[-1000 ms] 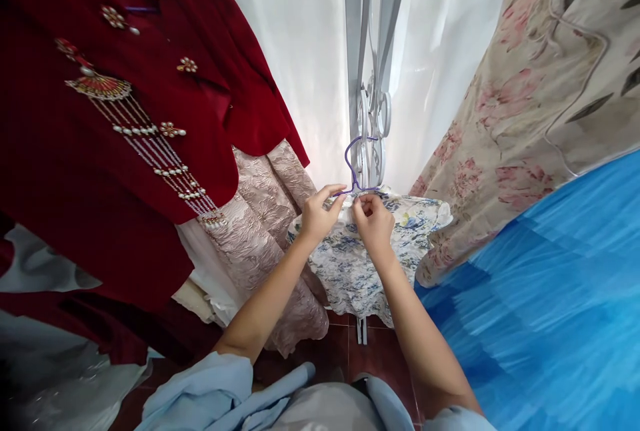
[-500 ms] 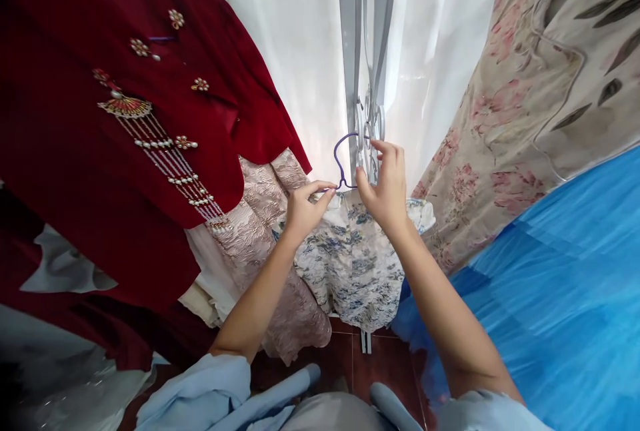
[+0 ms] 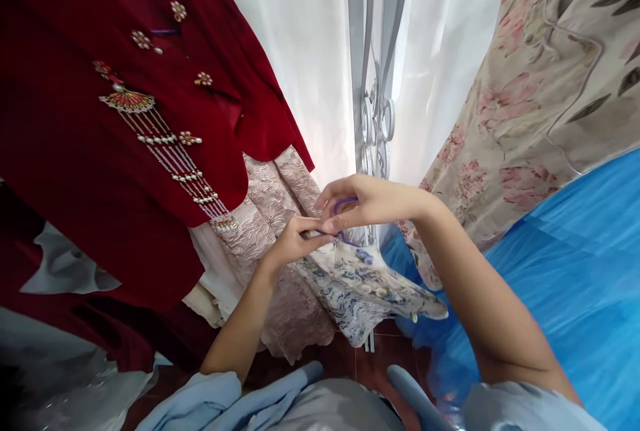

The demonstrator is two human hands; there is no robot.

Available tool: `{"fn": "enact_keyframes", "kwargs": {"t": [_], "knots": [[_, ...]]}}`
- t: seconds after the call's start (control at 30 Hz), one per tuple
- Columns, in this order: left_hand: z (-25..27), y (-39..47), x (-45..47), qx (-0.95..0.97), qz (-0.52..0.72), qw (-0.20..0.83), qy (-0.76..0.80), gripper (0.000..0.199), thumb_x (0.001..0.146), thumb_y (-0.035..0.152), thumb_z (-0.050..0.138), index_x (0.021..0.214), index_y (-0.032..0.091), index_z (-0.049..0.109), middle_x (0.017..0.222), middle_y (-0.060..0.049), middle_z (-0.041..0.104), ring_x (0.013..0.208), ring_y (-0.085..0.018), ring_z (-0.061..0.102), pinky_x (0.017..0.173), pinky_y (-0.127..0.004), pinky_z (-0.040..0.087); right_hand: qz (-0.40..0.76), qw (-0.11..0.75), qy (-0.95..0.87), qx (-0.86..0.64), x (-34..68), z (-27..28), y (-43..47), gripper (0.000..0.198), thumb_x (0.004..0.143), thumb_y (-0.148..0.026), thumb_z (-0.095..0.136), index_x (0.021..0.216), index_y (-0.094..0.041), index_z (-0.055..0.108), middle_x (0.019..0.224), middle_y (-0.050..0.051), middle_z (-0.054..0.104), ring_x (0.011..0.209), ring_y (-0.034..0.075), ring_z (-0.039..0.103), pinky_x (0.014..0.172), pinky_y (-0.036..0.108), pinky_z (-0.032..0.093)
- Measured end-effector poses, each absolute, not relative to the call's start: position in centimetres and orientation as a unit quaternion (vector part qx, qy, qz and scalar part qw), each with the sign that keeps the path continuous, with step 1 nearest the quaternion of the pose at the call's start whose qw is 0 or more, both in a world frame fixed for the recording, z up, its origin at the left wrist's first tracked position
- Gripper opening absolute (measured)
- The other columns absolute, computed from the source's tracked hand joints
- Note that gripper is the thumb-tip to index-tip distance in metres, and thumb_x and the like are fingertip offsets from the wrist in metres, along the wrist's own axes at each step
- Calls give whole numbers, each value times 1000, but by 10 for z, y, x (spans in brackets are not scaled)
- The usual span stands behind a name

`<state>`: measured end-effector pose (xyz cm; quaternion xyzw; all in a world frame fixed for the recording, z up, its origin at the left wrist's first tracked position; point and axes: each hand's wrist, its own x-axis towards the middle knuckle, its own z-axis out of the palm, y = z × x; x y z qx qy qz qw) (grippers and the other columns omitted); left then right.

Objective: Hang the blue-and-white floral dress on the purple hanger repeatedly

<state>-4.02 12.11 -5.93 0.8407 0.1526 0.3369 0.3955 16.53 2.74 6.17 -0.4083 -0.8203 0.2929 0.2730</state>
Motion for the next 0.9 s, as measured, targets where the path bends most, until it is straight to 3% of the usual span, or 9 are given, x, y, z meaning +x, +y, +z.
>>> {"fn": "enact_keyframes", "kwargs": {"t": [0.1,0.3,0.43,0.5,0.57,0.67,0.73,0.8,0.9], "knots": [[-65,120,-40,840,322,403,169,23,87,38,74,96,18,81,91,-4,79,90,-23,74,76,-29,57,429,235,-790,-370,158,59,34,37,88,-54,67,89,-18,78,79,4,74,73,17,68,72,32,58],[-82,117,-34,815,370,416,159,18,86,36,75,92,20,82,90,-5,80,80,-21,74,76,-30,58,461,421,-675,-393,142,15,39,70,95,-74,39,62,-18,67,53,2,60,52,14,58,58,29,49],[-83,111,-26,810,383,415,156,15,87,34,74,92,21,81,96,-6,80,90,-22,75,84,-31,58,475,524,-589,-390,140,0,46,79,86,-90,22,45,-25,42,37,-5,32,34,11,31,40,28,34],[-83,108,-22,808,384,413,171,15,87,33,74,91,21,81,96,-5,80,91,-22,75,84,-31,58,491,523,-577,-391,144,1,49,80,82,-94,15,43,-27,37,36,-5,26,33,11,24,38,29,32],[-83,107,-18,804,381,420,180,15,86,33,75,91,20,81,95,-5,80,90,-22,76,82,-31,59,494,491,-593,-403,150,7,50,87,83,-93,11,48,-24,51,39,0,41,36,14,39,43,30,40],[-80,107,-14,804,379,422,181,14,85,31,75,91,20,81,93,-5,80,88,-22,75,83,-31,59,429,493,-626,-426,164,15,45,95,88,-87,10,88,-18,75,69,9,71,69,21,68,67,33,54],[-73,111,-15,800,389,419,181,12,85,29,76,90,20,81,93,-5,80,90,-22,75,86,-31,58,338,531,-632,-451,174,16,36,90,92,-83,12,110,-20,73,88,11,76,87,24,71,77,36,56],[-64,119,-17,791,408,416,188,13,84,29,76,91,19,81,95,-6,80,92,-22,74,87,-31,58,250,536,-634,-499,185,11,23,78,96,-78,22,120,-21,69,100,12,76,94,26,71,80,38,55],[-48,138,-22,775,442,405,199,15,82,30,77,90,18,80,94,-6,79,92,-23,73,85,-31,57,169,417,-660,-602,200,0,3,57,95,-68,48,120,-21,68,100,11,76,84,24,70,70,33,52]]}}
